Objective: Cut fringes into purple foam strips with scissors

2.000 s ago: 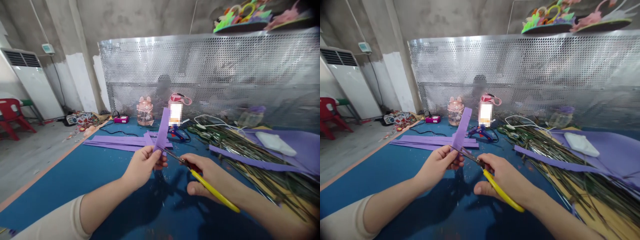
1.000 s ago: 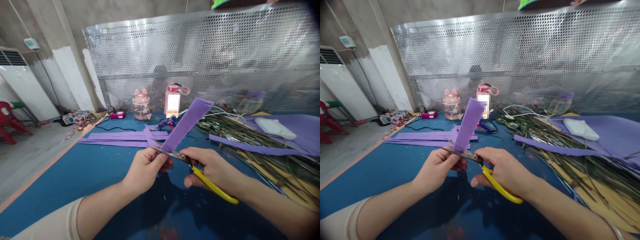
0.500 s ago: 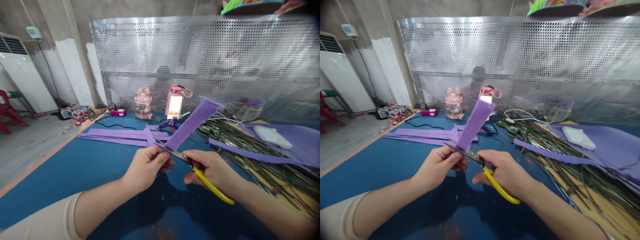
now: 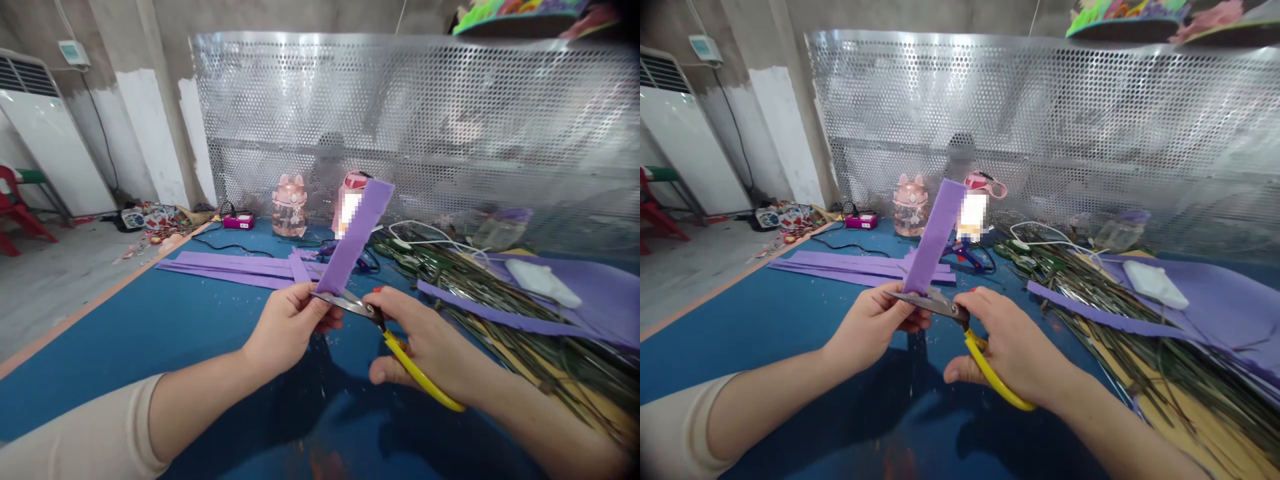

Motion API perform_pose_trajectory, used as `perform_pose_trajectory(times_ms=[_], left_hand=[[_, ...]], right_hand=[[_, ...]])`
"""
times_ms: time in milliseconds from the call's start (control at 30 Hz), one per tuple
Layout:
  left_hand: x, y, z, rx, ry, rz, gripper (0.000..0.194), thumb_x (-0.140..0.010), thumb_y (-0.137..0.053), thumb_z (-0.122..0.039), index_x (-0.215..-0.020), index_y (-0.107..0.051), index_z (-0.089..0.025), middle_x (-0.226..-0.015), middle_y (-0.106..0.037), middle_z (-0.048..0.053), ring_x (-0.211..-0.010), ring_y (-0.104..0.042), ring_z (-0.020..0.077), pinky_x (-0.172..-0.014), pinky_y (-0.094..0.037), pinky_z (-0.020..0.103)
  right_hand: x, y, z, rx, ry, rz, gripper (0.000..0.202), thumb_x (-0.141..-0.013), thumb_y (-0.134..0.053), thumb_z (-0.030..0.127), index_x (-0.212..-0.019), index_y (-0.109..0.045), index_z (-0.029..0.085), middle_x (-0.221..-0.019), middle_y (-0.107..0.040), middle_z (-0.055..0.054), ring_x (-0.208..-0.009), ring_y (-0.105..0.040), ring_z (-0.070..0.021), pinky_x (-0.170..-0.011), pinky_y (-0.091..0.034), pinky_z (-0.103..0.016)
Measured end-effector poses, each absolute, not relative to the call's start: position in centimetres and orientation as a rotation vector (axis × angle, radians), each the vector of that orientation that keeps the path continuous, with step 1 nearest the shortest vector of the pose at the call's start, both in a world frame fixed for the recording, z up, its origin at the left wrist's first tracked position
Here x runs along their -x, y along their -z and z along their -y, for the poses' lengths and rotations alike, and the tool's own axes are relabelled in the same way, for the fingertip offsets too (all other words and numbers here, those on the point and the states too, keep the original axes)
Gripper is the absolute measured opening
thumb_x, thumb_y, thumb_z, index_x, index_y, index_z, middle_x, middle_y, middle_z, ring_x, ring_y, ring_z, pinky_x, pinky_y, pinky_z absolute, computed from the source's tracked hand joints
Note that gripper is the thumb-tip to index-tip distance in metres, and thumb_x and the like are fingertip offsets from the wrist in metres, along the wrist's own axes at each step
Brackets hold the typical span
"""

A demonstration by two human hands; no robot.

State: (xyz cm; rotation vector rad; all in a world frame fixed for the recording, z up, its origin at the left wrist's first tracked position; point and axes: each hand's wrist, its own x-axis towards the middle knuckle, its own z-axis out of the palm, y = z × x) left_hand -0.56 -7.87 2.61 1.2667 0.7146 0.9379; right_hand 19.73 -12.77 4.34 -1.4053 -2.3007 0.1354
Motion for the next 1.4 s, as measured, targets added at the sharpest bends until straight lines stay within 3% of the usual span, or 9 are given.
perform_pose_trajectory(times_ms=[167, 367, 533, 733, 1067, 1233, 1400], left_hand=[[0.52, -2.54, 7.91, -1.263, -0.955, -0.692, 0.019, -0.082, -0.059, -0.033, -0.079, -0.063, -0.015, -0.070, -0.066, 0.000, -0.063, -0.063, 0.0077, -0.058, -0.050, 0.016], [0.44, -2.65, 8.02, -1.273, -0.931, -0.716, 0.016, -0.081, -0.059, -0.028, -0.080, -0.065, -0.014, -0.067, -0.067, 0.001, -0.063, -0.063, 0.0094, -0.059, -0.051, 0.019], [0.35, -2.56, 8.24, -1.306, -0.932, -0.720, 0.019, -0.078, -0.062, -0.032, -0.080, -0.066, -0.013, -0.068, -0.068, 0.003, -0.065, -0.064, 0.0122, -0.061, -0.051, 0.022], [0.38, -2.56, 8.30, -1.318, -0.923, -0.712, 0.020, -0.078, -0.063, -0.034, -0.079, -0.065, -0.014, -0.069, -0.068, 0.003, -0.065, -0.064, 0.0125, -0.062, -0.051, 0.023], [0.31, -2.35, 8.18, -1.327, -0.921, -0.706, 0.022, -0.079, -0.062, -0.034, -0.077, -0.065, -0.013, -0.072, -0.069, 0.004, -0.066, -0.065, 0.0124, -0.062, -0.051, 0.022], [0.46, -2.31, 8.05, -1.351, -0.901, -0.723, 0.023, -0.079, -0.060, -0.037, -0.079, -0.064, -0.014, -0.076, -0.069, 0.004, -0.067, -0.065, 0.0128, -0.059, -0.049, 0.021], [0.63, -2.52, 7.86, -1.378, -0.873, -0.735, 0.027, -0.079, -0.059, -0.042, -0.084, -0.063, -0.016, -0.084, -0.068, 0.004, -0.059, -0.063, 0.0099, -0.050, -0.044, 0.019]], right_hand=[[-19.52, -4.70, 12.64, 1.423, -0.115, 2.343, 0.055, -0.068, -0.064, 0.063, -0.097, -0.052, 0.018, -0.085, -0.054, -0.006, -0.075, -0.053, -0.0215, -0.066, -0.047, -0.033], [-19.29, -4.86, 12.82, 1.422, -0.192, 2.334, 0.054, -0.067, -0.066, 0.062, -0.098, -0.054, 0.019, -0.086, -0.055, -0.006, -0.076, -0.054, -0.0217, -0.067, -0.046, -0.033], [-19.02, -4.92, 12.95, 1.426, -0.287, 2.316, 0.042, -0.074, -0.065, 0.055, -0.094, -0.056, 0.020, -0.087, -0.057, -0.005, -0.077, -0.054, -0.0209, -0.069, -0.045, -0.032], [-18.81, -5.09, 12.97, 1.464, -0.271, 2.287, 0.029, -0.073, -0.070, 0.043, -0.083, -0.056, 0.019, -0.075, -0.055, 0.001, -0.064, -0.049, -0.0154, -0.057, -0.040, -0.025], [-18.98, -5.31, 13.02, 1.455, -0.163, 2.320, 0.030, -0.074, -0.066, 0.049, -0.078, -0.057, 0.020, -0.064, -0.053, 0.002, -0.054, -0.043, -0.0124, -0.048, -0.033, -0.022], [-19.01, -5.30, 12.91, 1.492, -0.195, 2.289, 0.031, -0.073, -0.067, 0.048, -0.072, -0.054, 0.020, -0.060, -0.046, 0.004, -0.052, -0.037, -0.0111, -0.046, -0.029, -0.021], [-19.40, -4.96, 12.76, 1.497, -0.292, 2.226, 0.038, -0.076, -0.060, 0.057, -0.081, -0.058, 0.019, -0.056, -0.028, 0.006, -0.051, -0.026, -0.0108, -0.044, -0.025, -0.022]])
